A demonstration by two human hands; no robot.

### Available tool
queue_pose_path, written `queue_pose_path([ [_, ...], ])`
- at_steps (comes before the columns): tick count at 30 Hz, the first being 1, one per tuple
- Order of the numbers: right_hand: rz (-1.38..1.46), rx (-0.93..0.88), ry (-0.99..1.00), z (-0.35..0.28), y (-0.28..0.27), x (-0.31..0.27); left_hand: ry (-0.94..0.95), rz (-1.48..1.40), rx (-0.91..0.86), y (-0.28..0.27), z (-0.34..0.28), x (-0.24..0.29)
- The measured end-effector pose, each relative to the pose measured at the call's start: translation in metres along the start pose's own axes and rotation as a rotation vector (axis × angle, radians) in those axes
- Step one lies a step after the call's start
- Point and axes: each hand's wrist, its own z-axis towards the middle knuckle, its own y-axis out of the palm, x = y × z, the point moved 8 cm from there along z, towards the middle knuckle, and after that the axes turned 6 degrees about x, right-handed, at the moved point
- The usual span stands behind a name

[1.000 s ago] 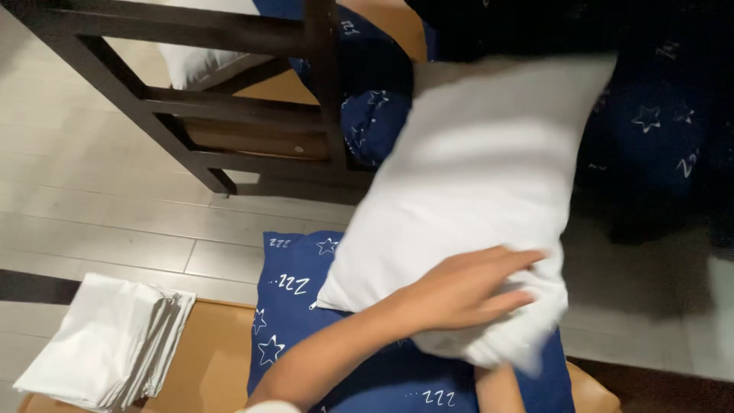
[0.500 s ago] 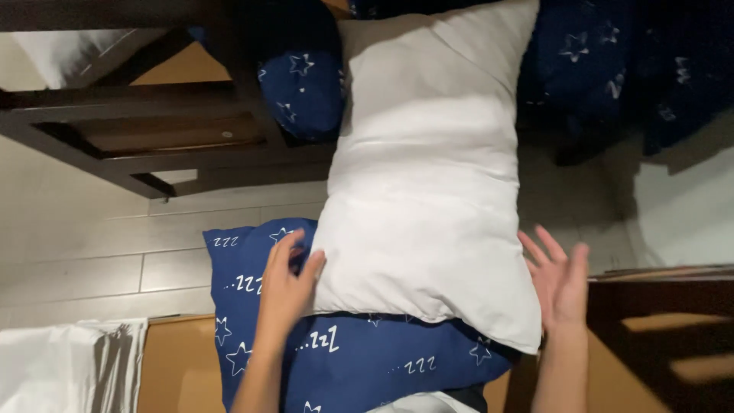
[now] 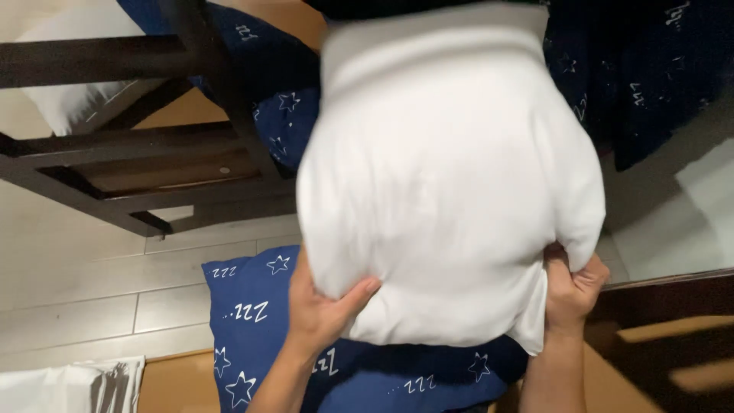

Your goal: The person places a white pillow onto a blue pillowcase laid out on their lap. They insert the pillow into the case, tucking the corners and smoothing the fabric to fit it properly. Finally, they adjust the pillowcase and the pillow to ensure it is neatly covered.

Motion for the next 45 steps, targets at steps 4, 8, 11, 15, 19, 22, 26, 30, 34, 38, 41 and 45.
queue_pose_path([
  [4,0.236,-0.057,0.109,0.0,0.026,0.01,0.201,0.202,0.019,-0.011,-0.005,0.018],
  [8,-0.026,-0.182,0.398,-0.02,0.054,0.082,0.133,0.494,0.07,-0.023,-0.004,-0.008],
  [11,-0.082,-0.381,0.398,-0.042,0.083,0.071,-0.094,0.654,0.12,-0.052,-0.017,-0.065],
  [15,-0.315,-0.502,0.177,-0.069,0.07,0.051,-0.389,0.755,0.239,-0.089,-0.041,-0.097],
  [19,-0.258,-0.465,0.21,-0.091,0.021,0.051,-0.478,0.857,0.221,-0.094,-0.068,-0.083],
  [22,-0.255,-0.36,0.549,-0.118,-0.019,0.076,-0.535,0.921,0.152,-0.095,-0.084,-0.094],
  [26,-0.089,-0.3,0.736,-0.142,-0.048,0.105,-0.496,0.731,0.228,-0.103,-0.085,-0.097],
  [30,-0.017,-0.16,0.552,-0.131,-0.054,0.078,-0.402,0.731,0.309,-0.11,-0.077,-0.058],
  [34,0.06,-0.232,0.659,-0.154,-0.045,0.082,-0.617,0.913,0.254,-0.123,-0.099,-0.078],
  [38,-0.17,-0.248,0.497,-0.142,-0.028,0.039,-0.368,0.988,0.24,-0.11,-0.107,-0.06],
  [41,-0.426,-0.215,0.11,-0.116,-0.007,-0.028,-0.024,1.037,0.249,-0.082,-0.094,-0.016],
  [45,-0.369,-0.354,-0.132,-0.101,0.037,-0.073,0.372,0.947,-0.053,-0.015,-0.084,0.021],
])
